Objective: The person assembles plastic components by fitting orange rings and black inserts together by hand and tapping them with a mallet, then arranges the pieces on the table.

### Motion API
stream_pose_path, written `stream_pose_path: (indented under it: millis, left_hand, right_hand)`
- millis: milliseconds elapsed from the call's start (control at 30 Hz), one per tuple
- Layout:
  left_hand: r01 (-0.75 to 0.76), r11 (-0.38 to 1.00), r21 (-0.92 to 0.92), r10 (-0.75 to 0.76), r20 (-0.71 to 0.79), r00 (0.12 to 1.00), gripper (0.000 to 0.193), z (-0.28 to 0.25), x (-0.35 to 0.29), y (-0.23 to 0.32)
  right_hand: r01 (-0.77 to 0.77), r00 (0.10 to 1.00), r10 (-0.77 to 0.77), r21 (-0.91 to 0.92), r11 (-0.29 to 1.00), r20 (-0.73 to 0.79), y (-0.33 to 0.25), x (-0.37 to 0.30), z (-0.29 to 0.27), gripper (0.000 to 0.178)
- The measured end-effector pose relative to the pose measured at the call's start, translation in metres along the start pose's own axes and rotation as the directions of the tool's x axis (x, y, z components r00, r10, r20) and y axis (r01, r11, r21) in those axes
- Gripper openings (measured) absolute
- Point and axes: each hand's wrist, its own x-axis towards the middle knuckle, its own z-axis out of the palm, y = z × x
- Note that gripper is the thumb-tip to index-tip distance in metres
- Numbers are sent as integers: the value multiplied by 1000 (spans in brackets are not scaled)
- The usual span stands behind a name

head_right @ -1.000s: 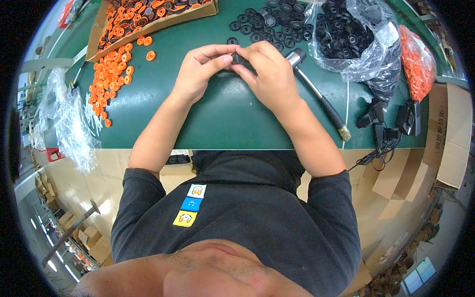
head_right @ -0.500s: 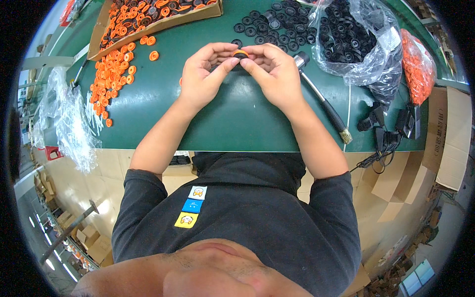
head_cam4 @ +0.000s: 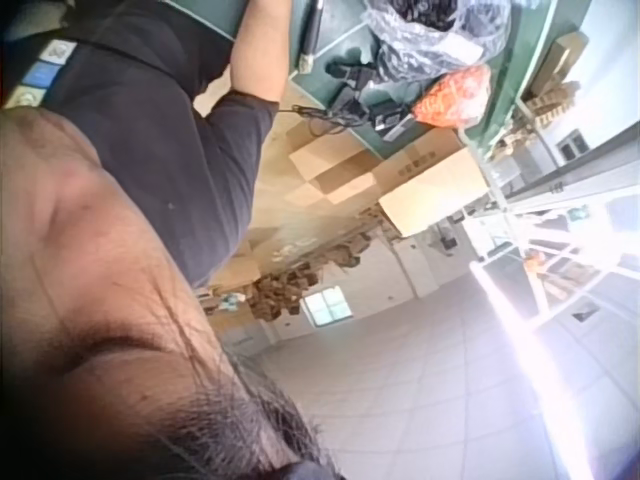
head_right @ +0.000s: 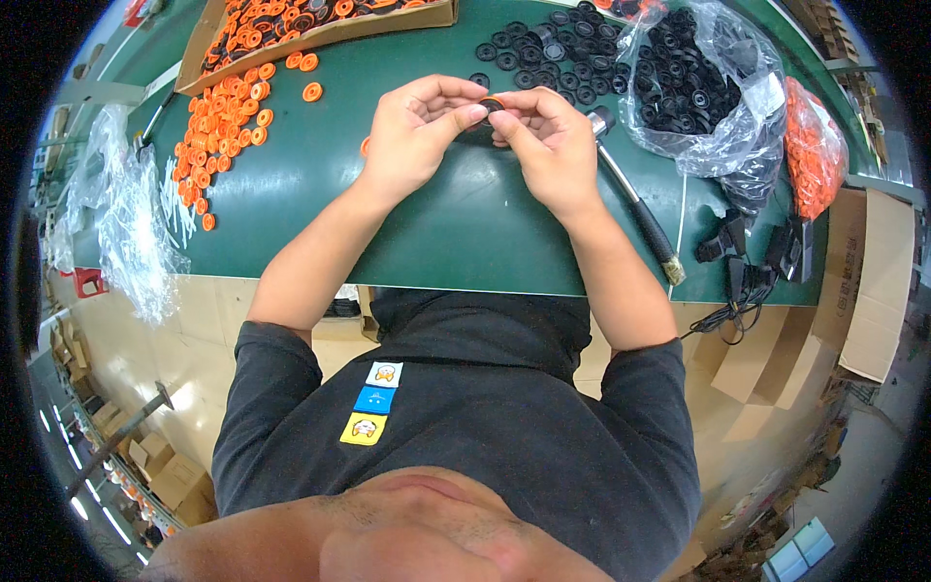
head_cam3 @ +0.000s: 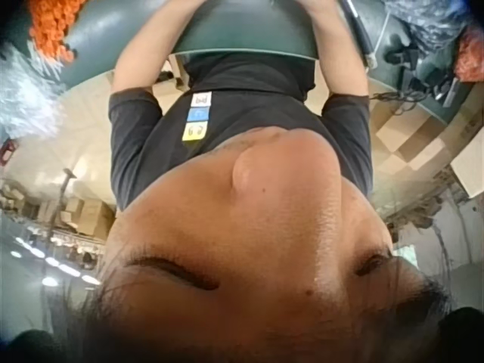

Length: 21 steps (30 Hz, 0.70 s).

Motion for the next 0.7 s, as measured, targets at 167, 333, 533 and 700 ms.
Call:
stream_pose_path:
  millis: [167, 333, 533, 700]
  left_hand:
    - [57, 998, -25, -56, 52, 997, 21, -5, 6, -7]
    - [-120, 827, 549, -32, 260, 965, 14, -7, 0, -5]
    - [-332, 609, 721, 160, 298, 941, 15, 0, -7, -23]
    - [-346, 622, 703, 202, 283, 938, 17, -6, -1, -33]
  right_hand:
    - [-114, 993, 114, -16, 993, 19, -5, 1, -7, 23]
    - [188, 953, -296, -635, 749, -68, -24, -24, -43, 30]
    - [-174, 982, 115, -959, 224, -152, -37, -80, -102, 30]
    - [-449, 838, 544, -624, 640, -46, -42, -102, -89, 26]
